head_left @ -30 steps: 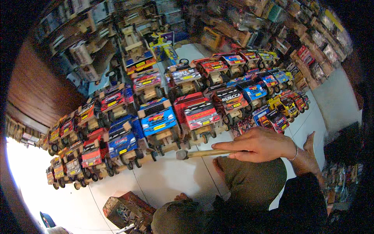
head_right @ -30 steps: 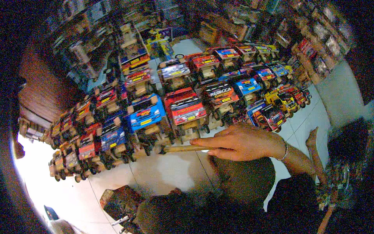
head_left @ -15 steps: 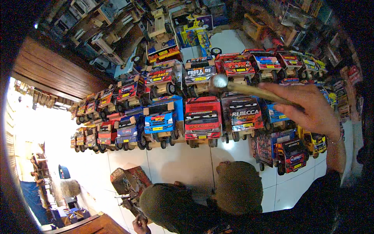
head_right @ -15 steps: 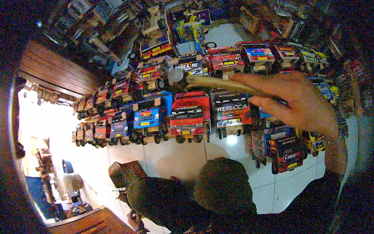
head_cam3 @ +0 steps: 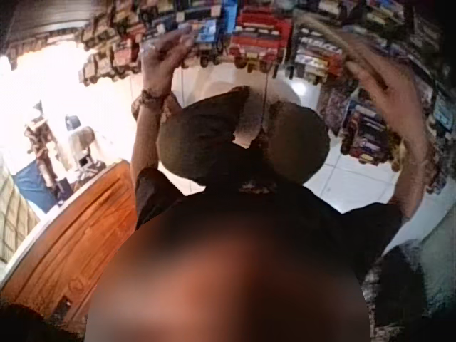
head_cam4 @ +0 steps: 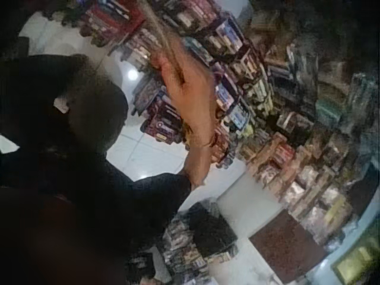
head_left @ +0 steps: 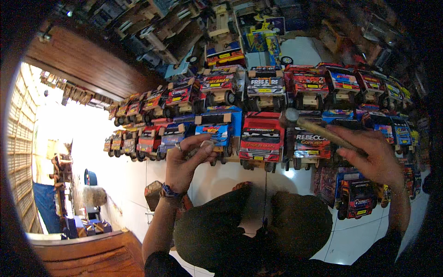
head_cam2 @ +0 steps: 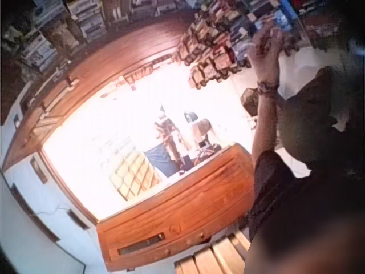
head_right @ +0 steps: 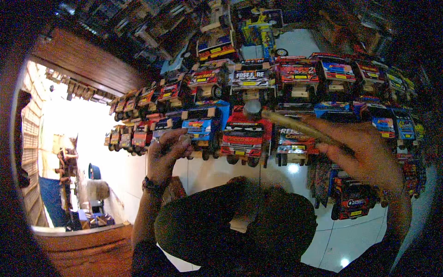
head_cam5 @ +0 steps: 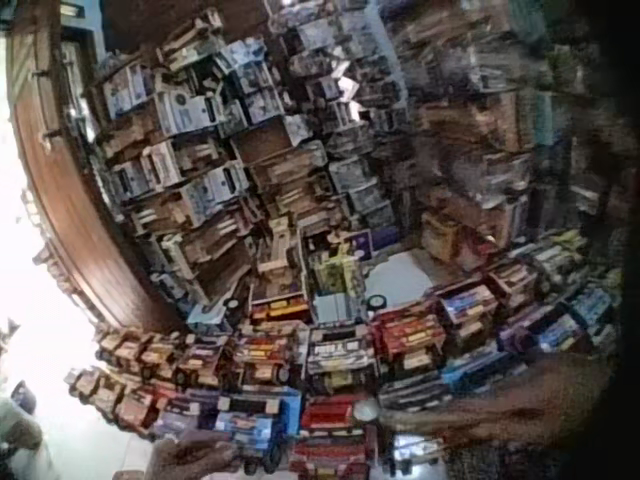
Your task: The person repeatedly hammers nails into the wooden bodies of toy cars displayed on a wall rack. They retrieve nails from a small wooden box, position each nail on a car, and strike it with a hammer. The person occasionally pauses to retrieve more nails or adjust their grip.
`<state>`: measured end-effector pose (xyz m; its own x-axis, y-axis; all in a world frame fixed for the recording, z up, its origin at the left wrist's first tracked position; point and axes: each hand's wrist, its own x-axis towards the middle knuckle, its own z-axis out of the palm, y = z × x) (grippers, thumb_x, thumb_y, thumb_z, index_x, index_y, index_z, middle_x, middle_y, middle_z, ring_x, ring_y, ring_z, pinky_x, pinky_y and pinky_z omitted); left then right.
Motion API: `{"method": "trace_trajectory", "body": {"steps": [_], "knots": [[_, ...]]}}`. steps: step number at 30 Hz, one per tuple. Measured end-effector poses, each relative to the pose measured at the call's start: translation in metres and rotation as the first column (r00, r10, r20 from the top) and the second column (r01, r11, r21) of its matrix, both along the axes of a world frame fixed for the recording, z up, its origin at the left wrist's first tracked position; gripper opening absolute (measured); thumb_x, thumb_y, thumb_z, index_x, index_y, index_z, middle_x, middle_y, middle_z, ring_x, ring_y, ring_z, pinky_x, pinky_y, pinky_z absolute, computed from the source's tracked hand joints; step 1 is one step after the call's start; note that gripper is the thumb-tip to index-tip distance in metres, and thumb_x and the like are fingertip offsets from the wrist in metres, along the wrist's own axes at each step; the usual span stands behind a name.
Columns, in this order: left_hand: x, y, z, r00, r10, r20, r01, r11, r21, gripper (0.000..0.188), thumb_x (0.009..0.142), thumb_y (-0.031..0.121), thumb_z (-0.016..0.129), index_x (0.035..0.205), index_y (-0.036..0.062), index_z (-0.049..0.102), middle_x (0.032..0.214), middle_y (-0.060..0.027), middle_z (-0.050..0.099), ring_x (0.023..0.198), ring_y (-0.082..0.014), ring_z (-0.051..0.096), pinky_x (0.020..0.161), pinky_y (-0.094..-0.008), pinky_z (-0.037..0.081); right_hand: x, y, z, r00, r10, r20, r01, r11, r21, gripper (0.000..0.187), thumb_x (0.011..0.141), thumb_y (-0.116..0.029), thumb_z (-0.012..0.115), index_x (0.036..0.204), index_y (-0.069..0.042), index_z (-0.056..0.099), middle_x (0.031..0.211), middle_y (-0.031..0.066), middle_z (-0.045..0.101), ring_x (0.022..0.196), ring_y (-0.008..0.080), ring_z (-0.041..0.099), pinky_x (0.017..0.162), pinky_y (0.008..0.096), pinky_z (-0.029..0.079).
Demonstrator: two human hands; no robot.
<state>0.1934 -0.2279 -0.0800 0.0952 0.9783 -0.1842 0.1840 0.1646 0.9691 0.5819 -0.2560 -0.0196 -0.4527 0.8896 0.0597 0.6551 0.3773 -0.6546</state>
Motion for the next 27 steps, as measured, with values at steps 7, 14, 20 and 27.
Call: {"method": "trace_trajectory", "body": {"steps": [7,14,20,27], "knots": [[0.018,0.057,-0.011,0.937,-0.336,-0.092,0.344,0.935,0.084,0.018,0.091,0.003,0.066,0.108,-0.0004,0.068,0.121,-0.0151,0.066,0.105,-0.0174,0.065,0.093,-0.0306,0.053,0.007,-0.034,-0.001,0.985,-0.134,0.107,0.151,0.973,-0.172,0.049,0.091,-0.016,0.063,0.138,-0.009,0.053,0.104,0.0173,0.07,0.083,0.031,0.07,0.075,0.0398,0.055],[0.019,0.113,-0.018,0.822,-0.569,0.028,0.566,0.809,-0.16,0.02,0.088,-0.002,0.067,0.107,-0.0006,0.064,0.099,-0.0077,0.068,0.099,-0.0175,0.068,0.088,-0.0274,0.055,-0.027,-0.063,0.001,0.906,-0.373,0.199,0.421,0.841,-0.341,0.048,0.088,-0.012,0.064,0.135,-0.007,0.055,0.089,0.0157,0.07,0.075,0.027,0.069,0.07,0.0374,0.054],[0.035,0.145,-0.04,0.599,-0.801,-0.009,0.793,0.595,-0.132,0.02,0.088,-0.001,0.066,0.107,0.0001,0.064,0.102,-0.0097,0.071,0.098,-0.0186,0.069,0.088,-0.0299,0.056,-0.07,-0.078,-0.032,0.902,-0.419,0.109,0.43,0.896,-0.113,0.047,0.088,-0.011,0.067,0.133,-0.004,0.056,0.095,0.0155,0.07,0.081,0.0277,0.069,0.075,0.036,0.053],[0.037,0.15,-0.049,0.486,-0.847,-0.217,0.861,0.506,-0.046,0.018,0.087,0.016,0.072,0.1,0.004,0.071,0.091,-0.0066,0.073,0.09,-0.0143,0.07,0.08,-0.0288,0.055,-0.094,-0.085,-0.057,0.787,-0.617,0.004,0.603,0.767,-0.219,0.045,0.088,-0.009,0.068,0.131,0.001,0.057,0.115,0.0191,0.068,0.105,0.0273,0.068,0.09,0.0368,0.051]]}}
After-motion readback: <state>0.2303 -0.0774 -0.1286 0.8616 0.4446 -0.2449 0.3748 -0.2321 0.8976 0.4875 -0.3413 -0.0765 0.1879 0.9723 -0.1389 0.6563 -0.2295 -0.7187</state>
